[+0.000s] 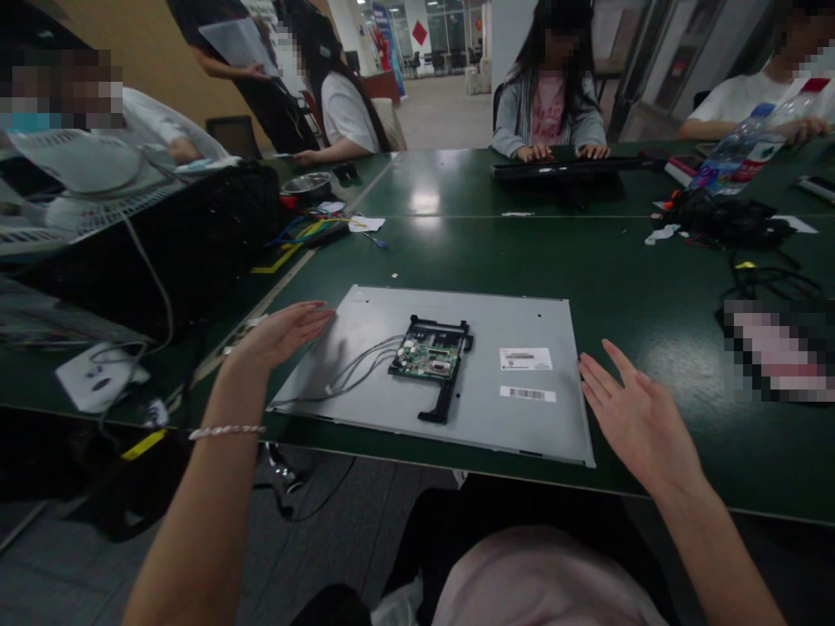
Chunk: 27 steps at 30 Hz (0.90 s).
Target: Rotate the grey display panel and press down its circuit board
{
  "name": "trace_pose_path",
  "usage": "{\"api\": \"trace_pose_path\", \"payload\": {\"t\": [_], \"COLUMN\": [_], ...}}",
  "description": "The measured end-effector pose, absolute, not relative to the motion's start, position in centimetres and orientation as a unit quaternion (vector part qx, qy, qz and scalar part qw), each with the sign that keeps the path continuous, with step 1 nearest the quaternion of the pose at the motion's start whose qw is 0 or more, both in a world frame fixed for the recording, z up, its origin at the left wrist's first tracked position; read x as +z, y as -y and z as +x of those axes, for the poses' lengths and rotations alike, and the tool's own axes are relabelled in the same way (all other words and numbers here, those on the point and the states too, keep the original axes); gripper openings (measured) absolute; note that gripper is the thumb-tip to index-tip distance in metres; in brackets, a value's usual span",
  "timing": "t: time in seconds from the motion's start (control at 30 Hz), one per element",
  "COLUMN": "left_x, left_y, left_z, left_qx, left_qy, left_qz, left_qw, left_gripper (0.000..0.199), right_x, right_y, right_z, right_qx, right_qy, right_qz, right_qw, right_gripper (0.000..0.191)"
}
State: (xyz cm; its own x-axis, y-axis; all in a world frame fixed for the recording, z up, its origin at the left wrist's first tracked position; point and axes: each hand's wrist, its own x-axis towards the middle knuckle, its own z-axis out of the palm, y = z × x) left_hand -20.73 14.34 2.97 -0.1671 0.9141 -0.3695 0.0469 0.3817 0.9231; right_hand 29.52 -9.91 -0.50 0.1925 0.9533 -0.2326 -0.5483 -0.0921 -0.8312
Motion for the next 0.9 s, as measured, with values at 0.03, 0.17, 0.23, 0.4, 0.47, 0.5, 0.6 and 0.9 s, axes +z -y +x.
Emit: {"api": "trace_pose_path", "payload": {"t": [0.03,0.17,0.23,0.4,0.47,0.5,0.6,0.9], "left_x": [3.0,3.0,3.0,3.0,3.0,3.0,3.1,2.8], "left_y": [-14.2,-13.6,-13.4,-12.8,-12.4,-12.3,-11.8,-11.2], "left_z": [-20.6,-20.1,-19.8,-19.0,-18.6,-18.4,-18.0,-17.6], "left_qx": [0.412,0.412,0.411,0.411,0.411,0.412,0.416,0.419], "left_qy": [-0.64,-0.627,-0.624,-0.613,-0.608,-0.606,-0.598,-0.579], "left_qz": [0.375,0.381,0.383,0.396,0.402,0.402,0.402,0.398], "left_qw": [0.529,0.54,0.543,0.546,0.548,0.549,0.555,0.575], "left_gripper": [0.021,0.023,0.024,0.026,0.028,0.028,0.031,0.03], "right_x": [-0.4,-0.4,-0.5,-1.3,-1.8,-2.0,-2.7,-4.0], "right_y": [10.0,10.2,10.3,10.3,10.2,10.1,10.0,10.0], "right_z": [29.5,29.5,29.6,30.2,30.7,31.0,31.6,32.8], "right_qx": [0.591,0.575,0.566,0.544,0.54,0.539,0.535,0.493], "right_qy": [0.223,0.207,0.202,0.213,0.217,0.217,0.225,0.277], "right_qz": [-0.444,-0.447,-0.449,-0.476,-0.49,-0.497,-0.512,-0.535], "right_qw": [0.636,0.653,0.661,0.657,0.649,0.645,0.633,0.628], "right_gripper": [0.063,0.061,0.059,0.057,0.054,0.052,0.05,0.053]}}
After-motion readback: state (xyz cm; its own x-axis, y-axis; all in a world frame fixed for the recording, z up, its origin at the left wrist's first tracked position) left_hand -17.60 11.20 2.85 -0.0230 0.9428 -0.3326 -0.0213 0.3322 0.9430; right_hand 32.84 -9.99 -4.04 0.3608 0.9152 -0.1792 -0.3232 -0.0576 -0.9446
